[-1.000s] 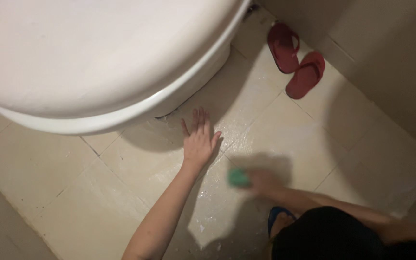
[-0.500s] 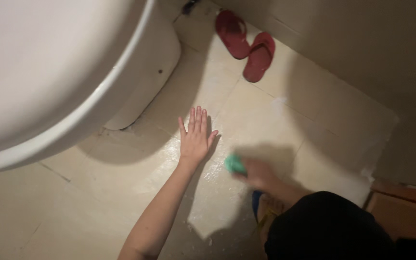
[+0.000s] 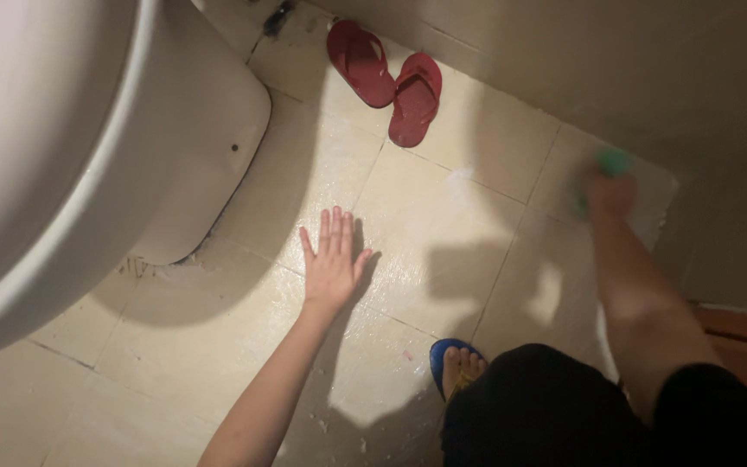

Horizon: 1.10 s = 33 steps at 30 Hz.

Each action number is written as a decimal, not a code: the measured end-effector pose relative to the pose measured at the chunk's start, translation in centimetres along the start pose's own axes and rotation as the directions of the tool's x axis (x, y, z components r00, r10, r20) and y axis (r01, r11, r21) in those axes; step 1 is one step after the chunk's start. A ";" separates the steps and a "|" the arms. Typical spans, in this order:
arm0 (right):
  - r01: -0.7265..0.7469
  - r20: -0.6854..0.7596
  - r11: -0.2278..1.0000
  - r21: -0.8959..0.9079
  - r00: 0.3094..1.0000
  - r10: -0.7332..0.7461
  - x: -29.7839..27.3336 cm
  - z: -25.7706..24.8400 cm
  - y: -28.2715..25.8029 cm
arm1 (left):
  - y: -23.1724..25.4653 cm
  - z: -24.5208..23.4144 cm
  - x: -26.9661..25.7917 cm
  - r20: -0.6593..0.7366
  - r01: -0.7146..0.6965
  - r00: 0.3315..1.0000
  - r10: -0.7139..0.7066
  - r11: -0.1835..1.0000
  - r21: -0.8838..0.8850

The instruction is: The person scrubs the tiled bathroom floor with a green sponge, moving around the toilet and sink. They briefly reposition a pair of red flip-flops to continue scrubbing the area underneath.

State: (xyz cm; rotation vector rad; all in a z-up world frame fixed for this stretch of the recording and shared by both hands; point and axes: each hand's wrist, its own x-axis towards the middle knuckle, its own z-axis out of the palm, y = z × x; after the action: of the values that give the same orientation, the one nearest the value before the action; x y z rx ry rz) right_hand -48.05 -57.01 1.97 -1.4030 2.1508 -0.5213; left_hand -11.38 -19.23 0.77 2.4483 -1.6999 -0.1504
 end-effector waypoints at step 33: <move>0.869 0.728 0.490 -0.063 0.376 -0.573 -26.6 7.1 1.0 | -2.2 -2.5 -1.6 0.117 -0.181 0.975 0.191 0.979 -0.091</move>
State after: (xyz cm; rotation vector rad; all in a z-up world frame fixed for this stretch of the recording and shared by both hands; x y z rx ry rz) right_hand -35.60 -32.43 1.35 -2.4140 0.9684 0.2136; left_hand -9.46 -16.81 2.83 2.2515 -1.9239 -0.3492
